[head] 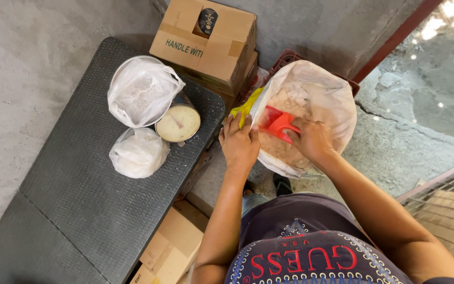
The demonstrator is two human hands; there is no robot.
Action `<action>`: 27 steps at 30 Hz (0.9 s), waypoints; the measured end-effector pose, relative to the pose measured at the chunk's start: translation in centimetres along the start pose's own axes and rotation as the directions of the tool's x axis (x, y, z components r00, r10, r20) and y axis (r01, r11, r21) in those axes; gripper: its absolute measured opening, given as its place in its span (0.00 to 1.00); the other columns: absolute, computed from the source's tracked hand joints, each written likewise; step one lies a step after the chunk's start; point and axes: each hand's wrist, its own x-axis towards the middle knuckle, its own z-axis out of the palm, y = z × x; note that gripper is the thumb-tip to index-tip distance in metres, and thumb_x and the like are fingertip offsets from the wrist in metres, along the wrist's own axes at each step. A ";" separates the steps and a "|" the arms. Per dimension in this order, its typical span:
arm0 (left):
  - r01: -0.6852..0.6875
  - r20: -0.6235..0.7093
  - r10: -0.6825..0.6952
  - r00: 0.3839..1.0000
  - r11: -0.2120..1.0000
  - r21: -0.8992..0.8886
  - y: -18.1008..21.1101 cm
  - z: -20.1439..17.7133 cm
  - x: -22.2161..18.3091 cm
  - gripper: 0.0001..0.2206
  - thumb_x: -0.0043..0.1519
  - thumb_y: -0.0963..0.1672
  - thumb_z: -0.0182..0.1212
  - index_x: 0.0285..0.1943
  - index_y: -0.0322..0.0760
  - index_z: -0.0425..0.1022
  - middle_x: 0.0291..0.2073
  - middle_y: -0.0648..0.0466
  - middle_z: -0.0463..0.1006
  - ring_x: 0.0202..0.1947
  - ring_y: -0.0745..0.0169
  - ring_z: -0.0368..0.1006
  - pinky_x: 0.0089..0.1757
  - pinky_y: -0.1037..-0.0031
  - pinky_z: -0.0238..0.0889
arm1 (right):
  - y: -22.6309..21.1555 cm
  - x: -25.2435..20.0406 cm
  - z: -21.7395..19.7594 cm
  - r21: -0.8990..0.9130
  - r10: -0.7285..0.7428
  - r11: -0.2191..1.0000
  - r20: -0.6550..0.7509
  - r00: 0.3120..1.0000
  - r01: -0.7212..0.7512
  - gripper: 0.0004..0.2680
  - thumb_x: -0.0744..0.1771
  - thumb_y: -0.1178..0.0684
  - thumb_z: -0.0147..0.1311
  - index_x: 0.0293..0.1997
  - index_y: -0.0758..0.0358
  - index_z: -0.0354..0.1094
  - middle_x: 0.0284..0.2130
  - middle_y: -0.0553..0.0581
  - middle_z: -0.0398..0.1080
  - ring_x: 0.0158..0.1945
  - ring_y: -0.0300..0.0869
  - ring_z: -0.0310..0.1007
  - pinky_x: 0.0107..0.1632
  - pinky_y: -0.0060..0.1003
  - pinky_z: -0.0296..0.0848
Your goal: Weigh portions of white powder into small plastic bags and place them into a shipping box.
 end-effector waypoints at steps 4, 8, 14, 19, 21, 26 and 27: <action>0.016 -0.012 -0.016 1.000 1.000 0.003 0.1 -0.2 0.1 0.17 0.63 0.49 0.59 0.58 0.40 0.81 0.63 0.47 0.73 0.69 0.45 0.61 0.63 0.46 0.51 | 2.6 -0.8 1.2 0.219 -0.107 0.965 -0.184 0.977 0.147 0.10 0.64 0.47 0.63 0.42 0.60 0.76 0.35 0.61 0.78 0.34 0.55 0.79 0.40 0.48 0.75; 0.013 -0.014 -0.012 1.000 1.000 0.011 0.0 0.1 -0.2 0.18 0.62 0.48 0.59 0.58 0.41 0.81 0.63 0.46 0.74 0.69 0.45 0.61 0.62 0.46 0.52 | 3.3 -2.3 -1.6 0.200 0.035 0.980 -0.089 0.995 -0.017 0.13 0.63 0.42 0.65 0.43 0.58 0.78 0.31 0.62 0.77 0.33 0.54 0.79 0.39 0.47 0.76; 0.052 -0.020 -0.055 0.998 0.990 -0.134 0.4 0.0 -0.1 0.19 0.62 0.49 0.59 0.60 0.40 0.79 0.62 0.44 0.74 0.62 0.42 0.68 0.56 0.49 0.59 | 5.6 -4.5 -7.8 0.276 0.111 0.955 0.004 0.994 -0.108 0.13 0.63 0.42 0.67 0.41 0.60 0.79 0.25 0.59 0.75 0.28 0.46 0.73 0.35 0.41 0.73; 0.009 -0.204 -0.053 0.978 0.977 -0.211 -1.7 -2.9 0.4 0.19 0.64 0.49 0.63 0.61 0.38 0.78 0.62 0.42 0.75 0.59 0.41 0.72 0.58 0.50 0.63 | 3.3 -4.2 -13.1 0.354 0.076 0.932 0.028 0.997 -0.081 0.10 0.63 0.48 0.68 0.41 0.62 0.79 0.23 0.54 0.75 0.26 0.34 0.67 0.32 0.34 0.69; -0.006 -0.274 -0.095 0.957 0.938 -0.347 -2.9 -5.4 1.2 0.18 0.63 0.47 0.65 0.62 0.41 0.78 0.62 0.39 0.74 0.60 0.40 0.72 0.59 0.56 0.67 | 1.5 -3.8 -14.7 0.411 0.105 0.905 0.035 0.994 -0.110 0.09 0.63 0.49 0.68 0.41 0.63 0.80 0.24 0.52 0.75 0.27 0.32 0.67 0.33 0.32 0.68; 0.017 -0.471 -0.129 0.873 0.972 -0.235 -8.1 -12.2 3.2 0.18 0.60 0.43 0.68 0.61 0.44 0.80 0.64 0.37 0.72 0.62 0.36 0.70 0.60 0.56 0.64 | -3.7 0.1 -14.5 0.416 -0.011 0.909 -0.027 1.000 0.021 0.10 0.64 0.50 0.69 0.42 0.64 0.79 0.25 0.51 0.74 0.28 0.31 0.65 0.33 0.31 0.67; 0.062 -0.512 -0.148 0.846 0.982 -0.181 -9.2 -13.5 3.7 0.18 0.60 0.43 0.68 0.60 0.46 0.81 0.65 0.37 0.71 0.63 0.35 0.69 0.61 0.56 0.63 | -5.0 0.9 -14.4 0.401 -0.058 0.913 -0.046 0.997 0.072 0.10 0.64 0.50 0.70 0.42 0.64 0.79 0.25 0.52 0.73 0.28 0.32 0.65 0.33 0.31 0.67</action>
